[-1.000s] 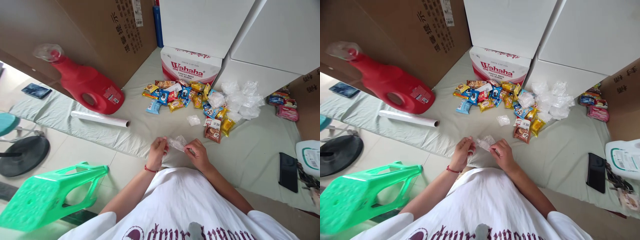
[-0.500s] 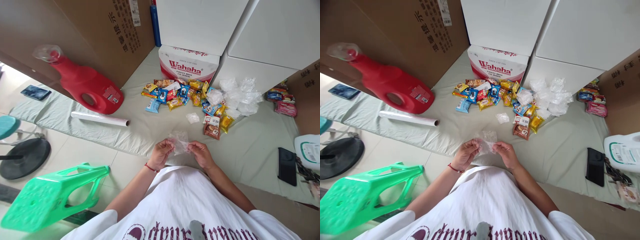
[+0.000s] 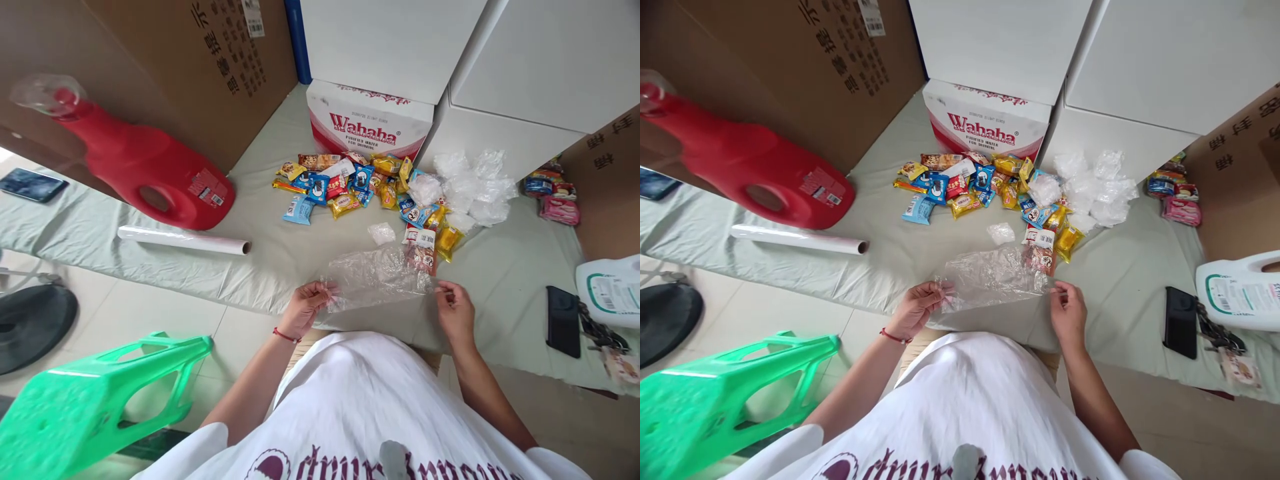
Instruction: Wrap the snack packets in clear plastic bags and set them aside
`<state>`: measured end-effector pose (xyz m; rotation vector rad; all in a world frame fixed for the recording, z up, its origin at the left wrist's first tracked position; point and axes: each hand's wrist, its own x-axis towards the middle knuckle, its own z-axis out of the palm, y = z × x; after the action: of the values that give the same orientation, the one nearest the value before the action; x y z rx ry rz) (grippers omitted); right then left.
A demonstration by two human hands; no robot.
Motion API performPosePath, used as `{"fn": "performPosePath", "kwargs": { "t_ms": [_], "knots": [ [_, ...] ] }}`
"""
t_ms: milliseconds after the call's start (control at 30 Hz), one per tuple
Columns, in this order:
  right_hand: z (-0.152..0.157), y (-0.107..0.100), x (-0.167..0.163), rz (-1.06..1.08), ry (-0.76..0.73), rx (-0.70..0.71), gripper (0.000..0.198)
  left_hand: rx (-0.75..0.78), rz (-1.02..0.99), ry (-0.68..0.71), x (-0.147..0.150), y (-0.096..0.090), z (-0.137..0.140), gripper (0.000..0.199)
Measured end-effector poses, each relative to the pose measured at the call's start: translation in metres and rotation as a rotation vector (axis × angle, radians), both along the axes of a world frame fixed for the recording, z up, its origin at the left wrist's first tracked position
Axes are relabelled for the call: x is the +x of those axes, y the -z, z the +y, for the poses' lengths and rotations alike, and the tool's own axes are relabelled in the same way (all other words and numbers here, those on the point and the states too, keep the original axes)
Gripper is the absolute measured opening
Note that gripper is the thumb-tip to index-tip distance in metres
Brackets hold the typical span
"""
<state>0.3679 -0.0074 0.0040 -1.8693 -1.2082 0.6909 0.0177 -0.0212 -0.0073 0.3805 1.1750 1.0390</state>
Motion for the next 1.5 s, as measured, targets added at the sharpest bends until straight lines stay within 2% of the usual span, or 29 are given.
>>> {"fn": "performPosePath", "kwargs": {
  "t_ms": [67, 100, 200, 300, 367, 433, 533, 667, 767, 867, 1000, 1100, 1167, 1267, 1333, 1367, 1433, 1500],
  "knots": [
    [0.004, -0.015, -0.011, -0.151, -0.073, 0.185, 0.027, 0.029, 0.047, 0.012, 0.004, 0.0, 0.0, 0.035],
    [0.008, -0.022, -0.022, -0.166, -0.178, 0.245, 0.022, 0.055, 0.08, 0.015, 0.006, -0.001, 0.0, 0.035],
    [0.027, -0.035, -0.069, -0.13, -0.653, 0.279, 0.018, 0.184, 0.232, 0.033, 0.011, -0.006, -0.001, 0.028],
    [0.05, -0.026, -0.118, -0.157, -0.997, 0.23, 0.039, 0.321, 0.365, 0.085, 0.015, -0.01, -0.002, 0.018],
    [0.062, -0.014, -0.14, -0.164, -1.099, 0.195, 0.046, 0.375, 0.4, 0.127, 0.015, -0.01, -0.004, 0.013],
    [0.072, -0.003, -0.153, -0.13, -1.155, 0.17, 0.038, 0.423, 0.444, 0.165, 0.014, -0.009, -0.005, 0.009],
    [0.079, 0.007, -0.157, -0.04, -1.156, 0.162, 0.02, 0.472, 0.533, 0.225, 0.011, -0.01, -0.008, 0.004],
    [0.076, 0.008, -0.153, 0.114, -1.012, 0.117, 0.012, 0.491, 0.6, 0.259, 0.008, -0.019, -0.009, 0.008],
    [0.065, 0.0, -0.152, 0.224, -0.905, 0.008, 0.02, 0.547, 0.642, 0.282, 0.01, -0.022, -0.011, 0.011],
    [0.052, -0.014, -0.156, 0.223, -0.884, -0.004, 0.032, 0.584, 0.695, 0.289, 0.017, -0.022, -0.013, 0.013],
    [0.04, -0.021, -0.161, 0.112, -0.914, 0.051, 0.02, 0.578, 0.688, 0.236, 0.026, -0.024, -0.015, 0.015],
    [0.038, -0.015, -0.158, 0.184, -0.877, 0.041, 0.016, 0.601, 0.642, 0.265, 0.027, -0.027, -0.016, 0.016],
    [0.037, -0.011, -0.154, 0.227, -0.842, 0.046, 0.017, 0.552, 0.545, 0.245, 0.025, -0.029, -0.016, 0.016],
    [0.035, -0.009, -0.148, 0.237, -0.834, 0.064, 0.018, 0.375, 0.318, 0.032, 0.022, -0.027, -0.013, 0.003],
    [0.033, -0.009, -0.145, 0.231, -0.85, 0.081, 0.018, 0.212, 0.255, -0.144, 0.023, -0.027, -0.006, 0.016],
    [0.032, -0.01, -0.144, 0.227, -0.861, 0.096, 0.018, 0.129, 0.261, -0.189, 0.024, -0.027, -0.002, 0.022],
    [0.029, -0.011, -0.142, 0.215, -0.895, 0.129, 0.018, 0.007, 0.304, -0.147, 0.028, -0.028, 0.009, 0.034],
    [0.026, -0.013, -0.14, 0.206, -0.934, 0.163, 0.018, 0.002, 0.332, -0.003, 0.033, -0.028, 0.019, 0.04]
  ]
}}
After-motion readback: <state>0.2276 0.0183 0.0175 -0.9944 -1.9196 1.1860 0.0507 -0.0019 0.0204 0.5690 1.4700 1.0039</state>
